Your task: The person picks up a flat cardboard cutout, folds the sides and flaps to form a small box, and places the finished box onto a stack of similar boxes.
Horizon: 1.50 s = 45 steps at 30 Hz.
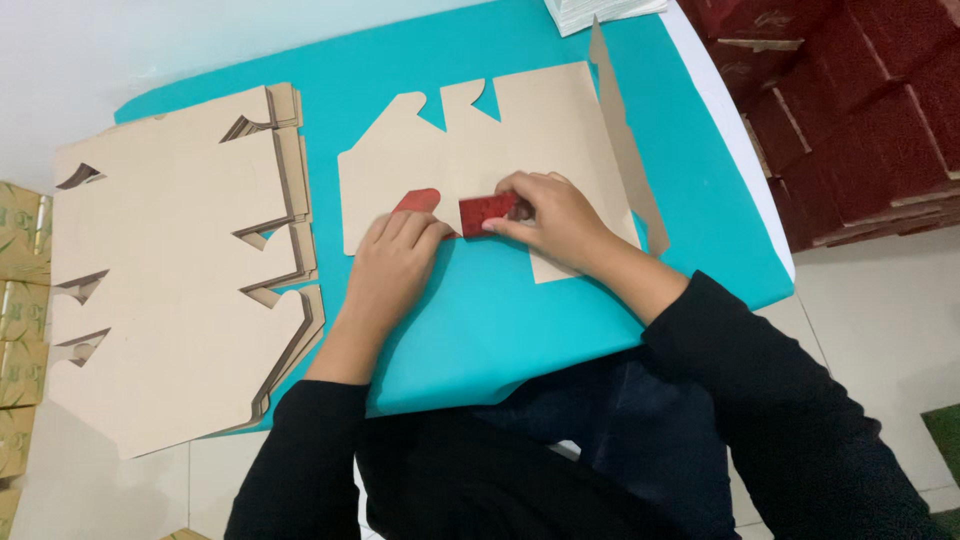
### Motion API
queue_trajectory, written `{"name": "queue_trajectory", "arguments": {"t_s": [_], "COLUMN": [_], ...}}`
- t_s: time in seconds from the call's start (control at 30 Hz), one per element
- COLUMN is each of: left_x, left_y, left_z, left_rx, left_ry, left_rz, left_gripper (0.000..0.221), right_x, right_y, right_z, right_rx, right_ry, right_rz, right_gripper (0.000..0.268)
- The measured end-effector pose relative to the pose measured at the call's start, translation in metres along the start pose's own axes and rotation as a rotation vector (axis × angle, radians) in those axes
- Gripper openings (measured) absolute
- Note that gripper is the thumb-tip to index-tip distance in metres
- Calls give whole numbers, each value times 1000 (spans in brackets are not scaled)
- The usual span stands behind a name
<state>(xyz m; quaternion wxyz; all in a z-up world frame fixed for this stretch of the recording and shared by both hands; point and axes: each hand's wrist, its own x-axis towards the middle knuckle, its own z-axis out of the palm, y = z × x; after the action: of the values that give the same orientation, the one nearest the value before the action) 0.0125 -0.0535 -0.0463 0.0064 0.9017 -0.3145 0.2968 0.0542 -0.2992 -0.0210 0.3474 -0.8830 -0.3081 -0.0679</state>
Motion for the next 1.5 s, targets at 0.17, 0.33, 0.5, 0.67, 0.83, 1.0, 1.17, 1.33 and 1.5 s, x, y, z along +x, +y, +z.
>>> {"name": "queue_trajectory", "arguments": {"t_s": [0.17,0.33,0.5,0.67,0.83,1.0,1.17,1.33,1.5], "left_x": [7,11,13,15,12,12,10,10,12], "left_y": [10,14,18,18,18,18,18,19,19], "left_z": [-21,-30,-28,-27,-23,-28,-24,-25,-25], "left_rx": [63,108,60,-1,-7,-75,-45,-27,-11], "left_ry": [-40,-49,-98,-149,-118,-154,-110,-116,-136], "left_rz": [-25,21,-31,-89,-91,-121,-95,-92,-92], "left_gripper": [27,22,21,24,24,25,24,23,23], "right_x": [8,17,14,-1,-4,-11,-29,-39,-56], "right_y": [-2,1,4,-3,-13,0,5,24,68], "right_z": [0,4,9,8,-1,-11,-30,-46,-65], "right_rx": [50,-77,-252,-431,-473,-540,-544,-396,-489], "right_ry": [11,-22,40,137,135,133,57,-186,-109], "right_rz": [142,134,-28,-454,-579,-567,-450,-132,119], "right_gripper": [41,38,41,6,15,22,13,28,41]}}
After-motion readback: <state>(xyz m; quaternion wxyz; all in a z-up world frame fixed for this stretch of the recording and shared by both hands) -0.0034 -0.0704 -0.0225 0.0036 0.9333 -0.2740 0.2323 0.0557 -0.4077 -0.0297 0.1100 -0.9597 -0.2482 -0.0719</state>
